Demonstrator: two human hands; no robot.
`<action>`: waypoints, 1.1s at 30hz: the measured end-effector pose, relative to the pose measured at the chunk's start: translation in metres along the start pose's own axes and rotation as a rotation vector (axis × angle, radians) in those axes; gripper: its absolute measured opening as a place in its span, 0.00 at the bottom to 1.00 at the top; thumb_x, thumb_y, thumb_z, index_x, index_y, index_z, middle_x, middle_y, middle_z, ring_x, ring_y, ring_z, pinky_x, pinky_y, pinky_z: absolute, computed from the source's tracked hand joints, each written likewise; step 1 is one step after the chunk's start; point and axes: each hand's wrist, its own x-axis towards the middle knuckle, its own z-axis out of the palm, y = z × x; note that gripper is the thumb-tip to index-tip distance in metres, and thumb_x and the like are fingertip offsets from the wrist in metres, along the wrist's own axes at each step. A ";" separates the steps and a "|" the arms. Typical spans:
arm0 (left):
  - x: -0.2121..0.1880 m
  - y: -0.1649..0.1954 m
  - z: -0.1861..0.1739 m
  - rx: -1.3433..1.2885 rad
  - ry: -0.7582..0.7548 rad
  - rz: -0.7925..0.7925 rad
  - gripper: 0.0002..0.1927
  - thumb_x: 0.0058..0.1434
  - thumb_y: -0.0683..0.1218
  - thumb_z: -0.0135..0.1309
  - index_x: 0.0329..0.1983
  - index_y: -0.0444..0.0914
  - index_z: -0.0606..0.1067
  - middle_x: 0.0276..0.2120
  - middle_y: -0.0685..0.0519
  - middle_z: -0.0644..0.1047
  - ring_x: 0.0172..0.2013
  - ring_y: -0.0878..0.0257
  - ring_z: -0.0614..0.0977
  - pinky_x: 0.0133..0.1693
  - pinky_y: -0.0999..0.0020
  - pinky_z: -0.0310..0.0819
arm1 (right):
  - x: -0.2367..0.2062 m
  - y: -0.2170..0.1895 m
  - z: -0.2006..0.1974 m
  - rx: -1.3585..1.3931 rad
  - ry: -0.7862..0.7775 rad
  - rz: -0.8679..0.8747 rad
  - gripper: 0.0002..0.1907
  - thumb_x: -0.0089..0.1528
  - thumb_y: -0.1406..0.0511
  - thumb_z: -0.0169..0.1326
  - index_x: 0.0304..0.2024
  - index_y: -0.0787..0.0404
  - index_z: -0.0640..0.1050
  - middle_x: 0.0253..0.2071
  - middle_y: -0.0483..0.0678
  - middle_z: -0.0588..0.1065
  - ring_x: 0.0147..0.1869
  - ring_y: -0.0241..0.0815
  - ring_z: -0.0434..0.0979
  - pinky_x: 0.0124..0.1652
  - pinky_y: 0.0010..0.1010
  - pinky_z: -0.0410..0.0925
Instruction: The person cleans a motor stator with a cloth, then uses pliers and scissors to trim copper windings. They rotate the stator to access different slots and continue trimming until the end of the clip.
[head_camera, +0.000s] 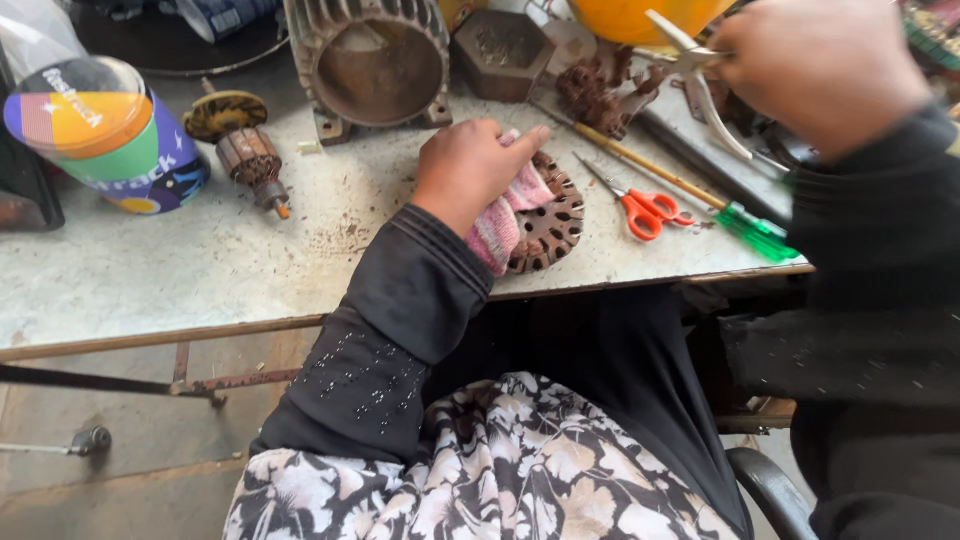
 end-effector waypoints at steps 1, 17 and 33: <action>0.001 -0.001 0.001 0.001 0.020 0.013 0.34 0.56 0.73 0.51 0.30 0.39 0.82 0.31 0.41 0.82 0.36 0.44 0.84 0.41 0.52 0.76 | -0.004 0.001 -0.003 0.150 -0.079 0.080 0.10 0.60 0.62 0.60 0.42 0.55 0.87 0.27 0.49 0.79 0.28 0.49 0.78 0.29 0.38 0.69; 0.000 -0.003 -0.003 -0.091 -0.002 -0.016 0.34 0.57 0.74 0.51 0.28 0.39 0.81 0.28 0.46 0.83 0.32 0.50 0.85 0.37 0.57 0.76 | -0.158 -0.068 0.011 0.785 -0.003 0.658 0.16 0.67 0.60 0.62 0.53 0.62 0.83 0.42 0.56 0.81 0.39 0.47 0.81 0.42 0.35 0.71; 0.005 -0.022 -0.029 -1.374 -0.036 -0.205 0.35 0.63 0.74 0.45 0.23 0.40 0.71 0.18 0.52 0.72 0.20 0.61 0.74 0.25 0.66 0.69 | -0.134 -0.121 0.036 0.553 0.257 0.437 0.20 0.62 0.62 0.61 0.56 0.59 0.80 0.50 0.52 0.75 0.53 0.56 0.71 0.52 0.45 0.63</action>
